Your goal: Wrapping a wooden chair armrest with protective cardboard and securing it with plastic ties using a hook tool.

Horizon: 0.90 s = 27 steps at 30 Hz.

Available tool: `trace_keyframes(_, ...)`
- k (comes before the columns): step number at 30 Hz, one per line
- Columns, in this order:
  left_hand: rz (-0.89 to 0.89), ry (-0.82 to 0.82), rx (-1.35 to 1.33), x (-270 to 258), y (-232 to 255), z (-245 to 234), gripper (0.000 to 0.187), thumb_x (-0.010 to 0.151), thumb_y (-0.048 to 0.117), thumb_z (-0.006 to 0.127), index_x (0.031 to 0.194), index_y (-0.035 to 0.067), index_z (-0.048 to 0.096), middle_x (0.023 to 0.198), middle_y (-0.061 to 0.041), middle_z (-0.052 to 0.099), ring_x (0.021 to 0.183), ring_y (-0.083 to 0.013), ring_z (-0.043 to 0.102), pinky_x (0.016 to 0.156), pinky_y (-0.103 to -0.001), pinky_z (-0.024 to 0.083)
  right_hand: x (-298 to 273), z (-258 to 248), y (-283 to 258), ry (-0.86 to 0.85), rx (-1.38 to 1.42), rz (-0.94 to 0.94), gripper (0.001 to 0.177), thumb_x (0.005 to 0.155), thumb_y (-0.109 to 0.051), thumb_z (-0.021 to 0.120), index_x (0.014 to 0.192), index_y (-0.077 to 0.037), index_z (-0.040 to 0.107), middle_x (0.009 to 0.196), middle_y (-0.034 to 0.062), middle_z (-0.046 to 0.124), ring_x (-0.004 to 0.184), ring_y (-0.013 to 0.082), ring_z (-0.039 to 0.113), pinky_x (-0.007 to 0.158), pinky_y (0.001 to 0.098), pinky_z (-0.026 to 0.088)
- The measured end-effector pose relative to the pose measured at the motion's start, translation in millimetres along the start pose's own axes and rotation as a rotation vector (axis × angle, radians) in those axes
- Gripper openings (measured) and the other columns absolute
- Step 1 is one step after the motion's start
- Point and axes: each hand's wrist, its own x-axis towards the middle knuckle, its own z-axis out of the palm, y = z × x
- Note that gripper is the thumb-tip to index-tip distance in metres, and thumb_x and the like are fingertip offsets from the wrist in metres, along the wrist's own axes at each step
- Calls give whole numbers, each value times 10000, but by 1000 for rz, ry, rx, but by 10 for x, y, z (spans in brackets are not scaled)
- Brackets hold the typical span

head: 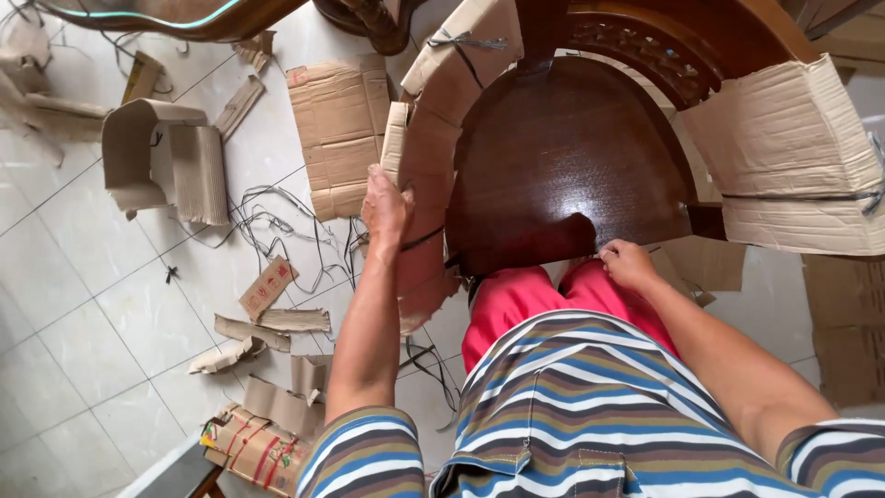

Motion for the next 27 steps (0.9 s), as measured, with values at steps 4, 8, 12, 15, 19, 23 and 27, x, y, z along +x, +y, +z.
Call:
trace_keyframes(4, -36, 18, 34, -183, -31, -53, 870, 931, 427, 713, 1550, 16, 261, 1411, -152, 502, 1244, -451, 593, 1018, -606, 527, -6, -149, 421, 39, 45, -26, 244, 974, -267, 614, 1084, -127, 780, 717, 61, 767, 719, 194, 766, 767, 367, 584)
trace_keyframes(8, -88, 15, 189, -515, -34, -203, 841, 954, 378, 715, 1529, -71, 298, 1437, -237, 478, 1223, -484, 584, 969, -612, 547, -191, -227, 1063, 98, 95, -19, 241, 1009, -255, 605, 1063, -94, 776, 703, 69, 749, 725, 232, 757, 763, 396, 572)
trace_keyframes(12, -184, 78, 55, -241, -344, 72, 853, 932, 452, 728, 1502, -34, 320, 1287, -230, 590, 1150, -481, 649, 924, -615, 550, -364, -265, 1826, 110, 114, 45, 281, 1003, -232, 570, 1024, -29, 763, 722, 154, 758, 772, 314, 759, 816, 451, 563)
trace_keyframes(15, -229, 93, 71, -214, -369, 128, 953, 904, 489, 752, 1545, -41, 287, 1269, -256, 632, 1139, -486, 665, 912, -623, 551, -639, -331, 2128, 55, 38, 173, 309, 987, -287, 565, 1095, -95, 783, 782, 91, 811, 802, 244, 791, 847, 410, 588)
trace_keyframes(19, -186, 64, 21, -551, 36, -342, 838, 938, 436, 751, 1463, -96, 374, 1249, -321, 639, 1142, -537, 648, 950, -628, 529, -692, -227, 2325, 26, -11, 278, 309, 975, -331, 560, 1089, -171, 798, 764, 19, 827, 838, 219, 808, 860, 380, 604)
trace_keyframes(23, -178, 111, 1, -517, 22, -269, 732, 929, 482, 742, 1357, -27, 438, 1179, -288, 657, 1077, -528, 673, 918, -603, 549, -656, -230, 1969, 77, 53, 299, 274, 958, -307, 599, 1079, -176, 808, 745, 4, 824, 813, 182, 809, 845, 349, 616)
trace_keyframes(27, -227, 100, 36, -503, 8, -261, 722, 902, 522, 744, 1326, 31, 429, 1169, -264, 678, 1054, -516, 691, 907, -595, 558, -470, -203, 1523, 114, 215, 241, 284, 926, -335, 612, 1079, -185, 799, 696, 3, 788, 661, 156, 780, 739, 307, 603)
